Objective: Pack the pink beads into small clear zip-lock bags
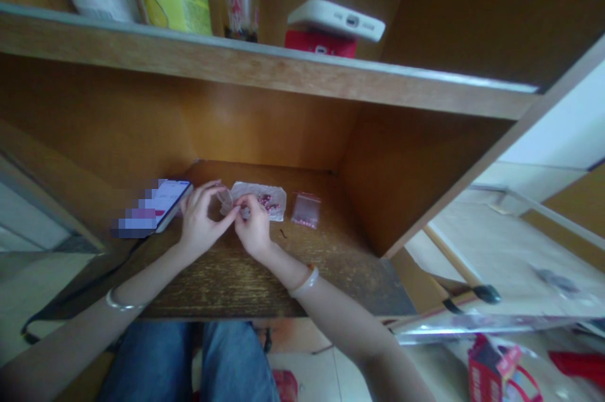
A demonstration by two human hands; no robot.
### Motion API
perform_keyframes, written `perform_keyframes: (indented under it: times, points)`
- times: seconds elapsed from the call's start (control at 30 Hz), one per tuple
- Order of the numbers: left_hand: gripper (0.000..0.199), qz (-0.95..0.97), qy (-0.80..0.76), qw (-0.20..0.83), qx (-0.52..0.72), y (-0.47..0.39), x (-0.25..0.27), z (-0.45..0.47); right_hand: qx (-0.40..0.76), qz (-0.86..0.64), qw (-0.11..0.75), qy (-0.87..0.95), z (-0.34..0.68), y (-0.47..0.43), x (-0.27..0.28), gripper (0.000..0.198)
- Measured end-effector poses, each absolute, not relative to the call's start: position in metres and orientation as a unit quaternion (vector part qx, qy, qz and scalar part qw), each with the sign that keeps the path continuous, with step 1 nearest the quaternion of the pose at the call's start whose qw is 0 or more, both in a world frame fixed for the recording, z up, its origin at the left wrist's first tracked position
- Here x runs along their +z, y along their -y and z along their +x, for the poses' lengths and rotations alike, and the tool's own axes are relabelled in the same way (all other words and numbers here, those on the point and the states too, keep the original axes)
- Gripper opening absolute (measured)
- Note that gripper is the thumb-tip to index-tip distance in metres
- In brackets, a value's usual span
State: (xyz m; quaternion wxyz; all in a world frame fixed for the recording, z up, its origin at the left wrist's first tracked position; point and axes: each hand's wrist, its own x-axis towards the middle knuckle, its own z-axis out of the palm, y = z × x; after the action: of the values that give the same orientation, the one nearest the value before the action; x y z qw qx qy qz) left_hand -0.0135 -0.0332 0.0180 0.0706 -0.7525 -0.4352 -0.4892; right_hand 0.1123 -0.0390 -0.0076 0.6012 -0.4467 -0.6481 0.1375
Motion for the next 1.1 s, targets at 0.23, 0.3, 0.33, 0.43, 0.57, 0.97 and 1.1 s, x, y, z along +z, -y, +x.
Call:
perform_keyframes:
  times: [0.23,0.3,0.33,0.43,0.57,0.97,1.1]
  points:
    - [0.032,-0.749,0.434,0.081,-0.494,0.023,0.018,-0.019,0.130,-0.424,0.548,0.709,0.125,0.037,0.004,0.023]
    - [0.030,-0.749,0.431,0.081,-0.496,0.020,0.019,-0.019,0.108,-0.422,0.488,0.757,0.140,0.037,0.012,0.029]
    - [0.030,-0.751,0.429,0.080,-0.496,0.019,0.020,-0.018,0.090,-0.440,0.458,0.767,0.149,0.036,0.016,0.029]
    - [0.031,-0.767,0.419,0.080,-0.479,0.016,0.023,-0.011,0.038,-0.490,0.391,0.778,0.181,0.030,0.023,0.024]
    - [0.040,-0.797,0.394,0.097,-0.447,0.010,0.026,0.001,0.027,-0.526,0.346,0.777,0.210,0.019,0.019,0.015]
    - [0.064,-0.798,0.428,0.103,-0.411,-0.010,0.013,0.010,0.025,-0.538,0.328,0.776,0.206,0.033,-0.002,0.010]
    - [0.056,-0.805,0.403,0.105,-0.422,-0.006,0.011,0.005,-0.002,-0.560,0.296,0.774,0.208,0.033,-0.004,0.011]
